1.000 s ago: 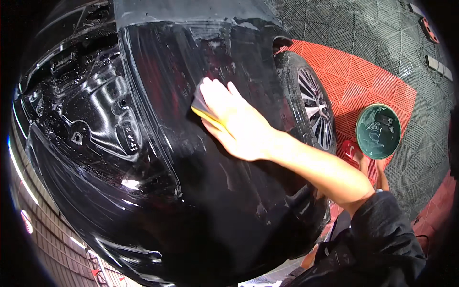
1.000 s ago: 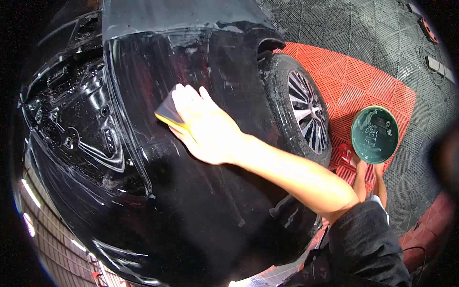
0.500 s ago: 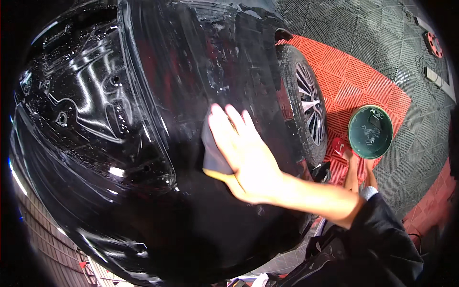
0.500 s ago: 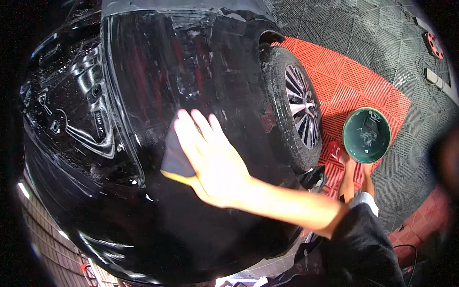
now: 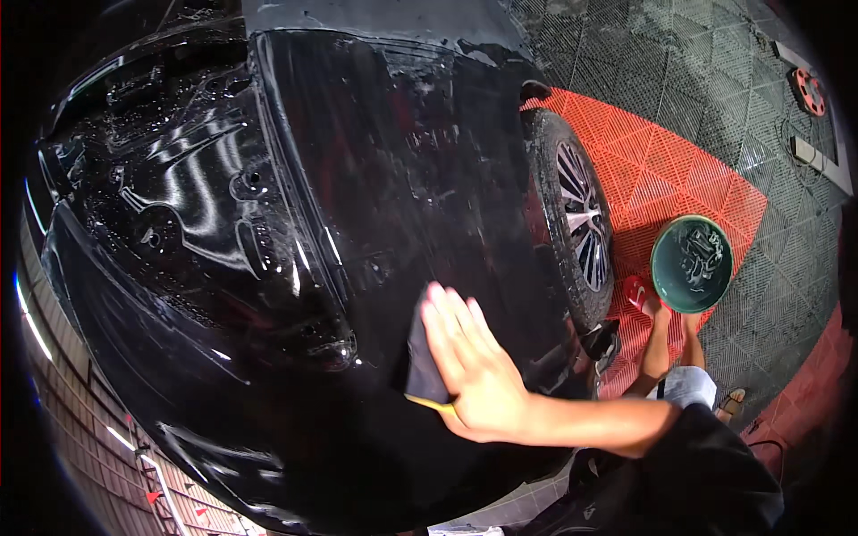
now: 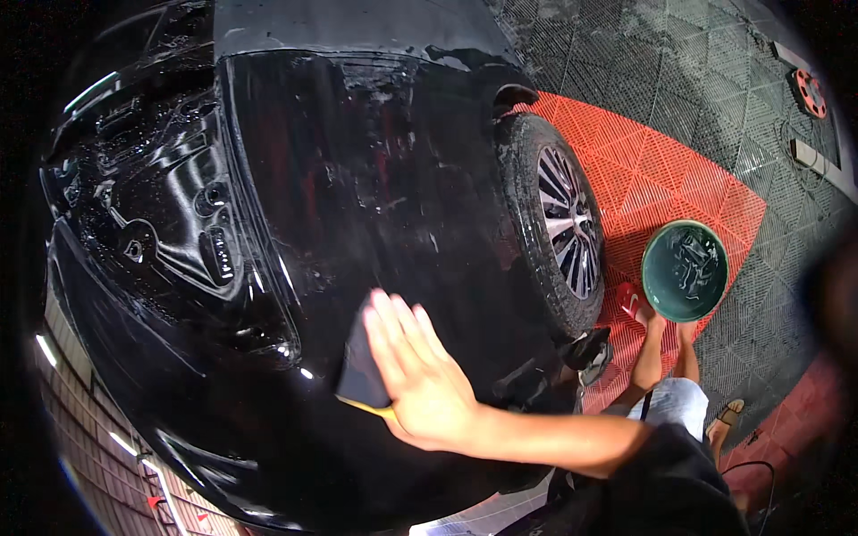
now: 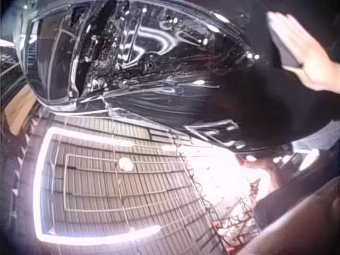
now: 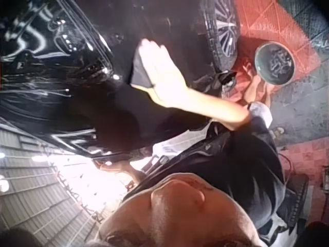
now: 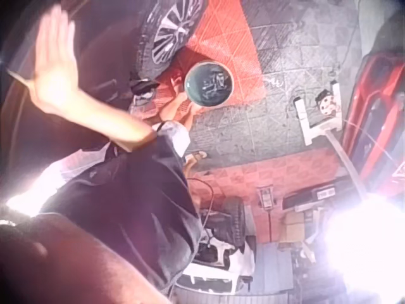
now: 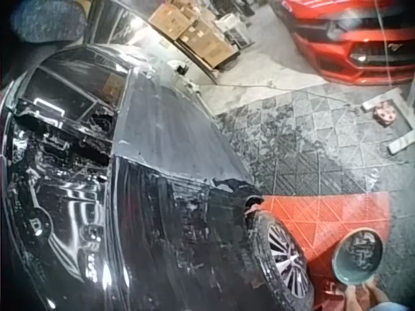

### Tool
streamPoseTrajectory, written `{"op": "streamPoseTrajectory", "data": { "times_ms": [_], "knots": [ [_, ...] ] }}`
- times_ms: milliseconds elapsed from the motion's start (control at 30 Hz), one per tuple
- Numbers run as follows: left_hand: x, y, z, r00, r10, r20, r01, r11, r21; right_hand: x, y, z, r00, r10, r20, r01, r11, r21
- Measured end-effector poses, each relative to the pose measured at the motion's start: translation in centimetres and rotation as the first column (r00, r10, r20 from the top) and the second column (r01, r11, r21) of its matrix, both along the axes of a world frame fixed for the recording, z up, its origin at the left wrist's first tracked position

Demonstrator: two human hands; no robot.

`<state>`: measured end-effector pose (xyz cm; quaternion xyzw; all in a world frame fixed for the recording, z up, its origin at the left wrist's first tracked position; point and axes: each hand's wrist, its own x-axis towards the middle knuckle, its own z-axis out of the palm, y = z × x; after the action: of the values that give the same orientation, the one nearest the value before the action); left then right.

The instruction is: The recorder is wet sanding the black front fender of a car using a yellow sanding block and water from a green bucket.

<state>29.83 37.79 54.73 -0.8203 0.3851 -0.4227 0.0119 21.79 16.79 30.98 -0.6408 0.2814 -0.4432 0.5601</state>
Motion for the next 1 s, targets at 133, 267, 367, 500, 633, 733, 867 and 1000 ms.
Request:
{"op": "streamPoseTrajectory", "data": {
  "times_ms": [133, 267, 367, 500, 633, 733, 867, 1000],
  "knots": [
    [-0.4, 0.0, 0.0, 0.977, 0.026, -0.212, -0.044, 0.996, -0.081, 2.7, -11.6, 0.6, 0.918, -0.358, -0.168, 0.266, 0.873, -0.408],
    [-0.2, -1.1, -1.3, 0.979, 0.002, -0.202, -0.009, 0.999, -0.036, 6.8, -18.9, 0.0, 0.889, -0.457, 0.010, 0.453, 0.877, -0.161],
    [-0.3, 0.2, -0.1, 0.988, 0.037, -0.148, -0.048, 0.996, -0.075, 3.5, -7.2, 1.3, 0.970, -0.239, -0.052, 0.224, 0.952, -0.208],
    [0.6, -0.2, -0.7, 0.984, 0.013, -0.180, -0.032, 0.994, -0.102, 5.5, -13.9, 1.2, 0.920, -0.393, 0.010, 0.365, 0.846, -0.389],
    [1.0, -1.6, -1.7, 0.974, -0.050, -0.221, 0.032, 0.996, -0.082, 6.5, -28.6, 1.5, 0.934, -0.353, -0.056, 0.350, 0.935, -0.057],
    [1.0, -0.3, -0.4, 0.985, -0.007, -0.170, -0.013, 0.993, -0.118, 8.6, -17.8, 1.4, 0.867, -0.494, -0.063, 0.424, 0.799, -0.428],
    [1.3, -0.7, -0.9, 0.984, -0.033, -0.177, 0.012, 0.992, -0.122, 7.8, -19.1, 1.6, 0.897, -0.441, -0.035, 0.418, 0.871, -0.259],
    [1.9, -1.6, -1.2, 0.978, -0.085, -0.188, 0.064, 0.992, -0.111, 7.5, -29.3, 3.0, 0.946, -0.280, -0.162, 0.291, 0.956, 0.046]
  ]
}}
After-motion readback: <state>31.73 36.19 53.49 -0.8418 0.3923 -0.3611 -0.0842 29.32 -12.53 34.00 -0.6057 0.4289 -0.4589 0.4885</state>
